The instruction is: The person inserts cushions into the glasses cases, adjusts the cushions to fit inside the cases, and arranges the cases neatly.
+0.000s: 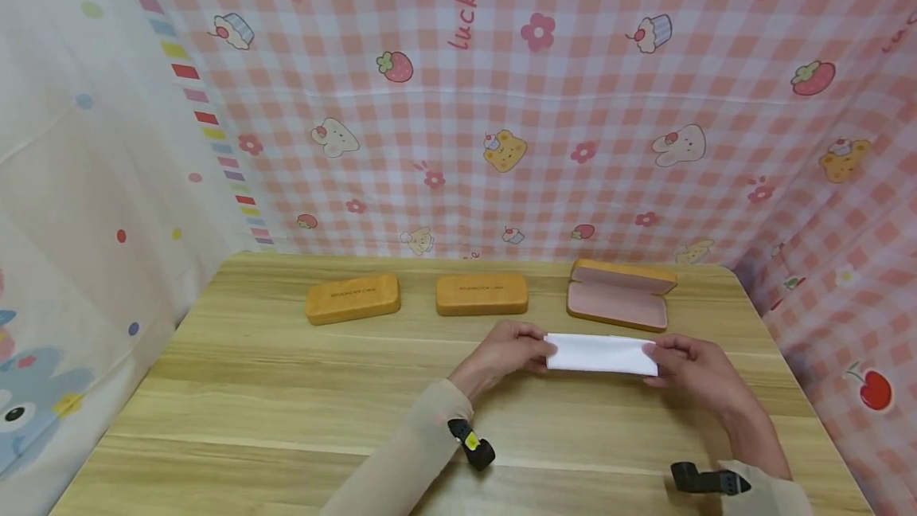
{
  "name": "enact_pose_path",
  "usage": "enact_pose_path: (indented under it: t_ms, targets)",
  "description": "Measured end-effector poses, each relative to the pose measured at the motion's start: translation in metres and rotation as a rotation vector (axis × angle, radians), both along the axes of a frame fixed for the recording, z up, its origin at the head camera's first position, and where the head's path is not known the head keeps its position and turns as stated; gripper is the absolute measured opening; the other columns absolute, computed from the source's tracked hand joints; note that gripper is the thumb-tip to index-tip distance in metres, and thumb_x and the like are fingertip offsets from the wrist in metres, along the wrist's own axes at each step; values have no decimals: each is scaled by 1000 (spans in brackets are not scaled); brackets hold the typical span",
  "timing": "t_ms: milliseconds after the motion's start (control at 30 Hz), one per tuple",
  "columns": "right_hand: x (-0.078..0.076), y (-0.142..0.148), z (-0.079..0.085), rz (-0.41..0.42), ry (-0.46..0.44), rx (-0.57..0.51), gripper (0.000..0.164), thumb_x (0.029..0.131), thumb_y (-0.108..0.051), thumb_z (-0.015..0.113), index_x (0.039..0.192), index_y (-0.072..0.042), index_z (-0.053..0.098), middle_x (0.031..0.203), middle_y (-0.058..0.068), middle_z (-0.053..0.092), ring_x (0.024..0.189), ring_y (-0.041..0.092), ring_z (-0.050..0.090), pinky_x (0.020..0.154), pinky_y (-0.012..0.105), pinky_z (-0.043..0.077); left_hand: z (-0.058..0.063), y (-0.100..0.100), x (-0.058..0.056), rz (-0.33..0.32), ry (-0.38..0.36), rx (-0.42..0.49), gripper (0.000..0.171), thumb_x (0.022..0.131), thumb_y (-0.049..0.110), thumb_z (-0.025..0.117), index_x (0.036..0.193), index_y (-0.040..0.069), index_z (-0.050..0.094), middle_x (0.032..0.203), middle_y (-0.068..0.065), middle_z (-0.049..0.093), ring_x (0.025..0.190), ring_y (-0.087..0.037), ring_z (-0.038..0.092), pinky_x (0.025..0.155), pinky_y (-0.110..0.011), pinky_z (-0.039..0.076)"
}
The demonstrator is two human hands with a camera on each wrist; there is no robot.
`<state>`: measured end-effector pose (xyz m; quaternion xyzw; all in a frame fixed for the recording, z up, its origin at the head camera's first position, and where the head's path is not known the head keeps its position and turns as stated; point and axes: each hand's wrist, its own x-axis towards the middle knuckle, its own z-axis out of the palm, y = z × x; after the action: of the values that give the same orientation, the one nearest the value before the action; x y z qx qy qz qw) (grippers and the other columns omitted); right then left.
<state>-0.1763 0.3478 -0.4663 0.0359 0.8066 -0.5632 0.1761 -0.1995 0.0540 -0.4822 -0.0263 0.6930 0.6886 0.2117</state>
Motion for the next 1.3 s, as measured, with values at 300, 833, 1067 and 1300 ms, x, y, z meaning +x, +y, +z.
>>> enact_pose_path:
  t_ms: [300,833,1067,1300]
  targets:
    - [-1,-1,6,-80,12,-25,32,101,-37,65,114,-8,64,95,-8,63,87,9,71,84,31,63,-4,9,-6,101,34,144,6,90,0,74,95,-3,72,87,-7,67,63,-13,66,71,-34,65]
    - [-15,10,2,-115,57,-121,9,100,-28,68,102,-19,70,92,-14,71,84,4,71,76,24,62,0,17,-25,133,42,110,7,89,-2,75,95,-6,75,83,-8,71,64,-15,68,75,-38,65]
    - [-22,13,0,-130,72,-67,14,100,-33,67,105,-21,70,92,-17,70,84,2,69,76,24,62,2,24,-33,136,36,84,4,90,-1,74,94,-4,75,81,-7,72,70,-22,73,77,-40,65]
    - [-30,18,-2,-157,99,-6,17,99,-37,67,105,-22,71,88,-16,68,82,3,68,75,24,62,4,33,-45,173,57,60,4,89,-1,76,93,-2,75,79,-7,74,66,-21,73,75,-41,65]
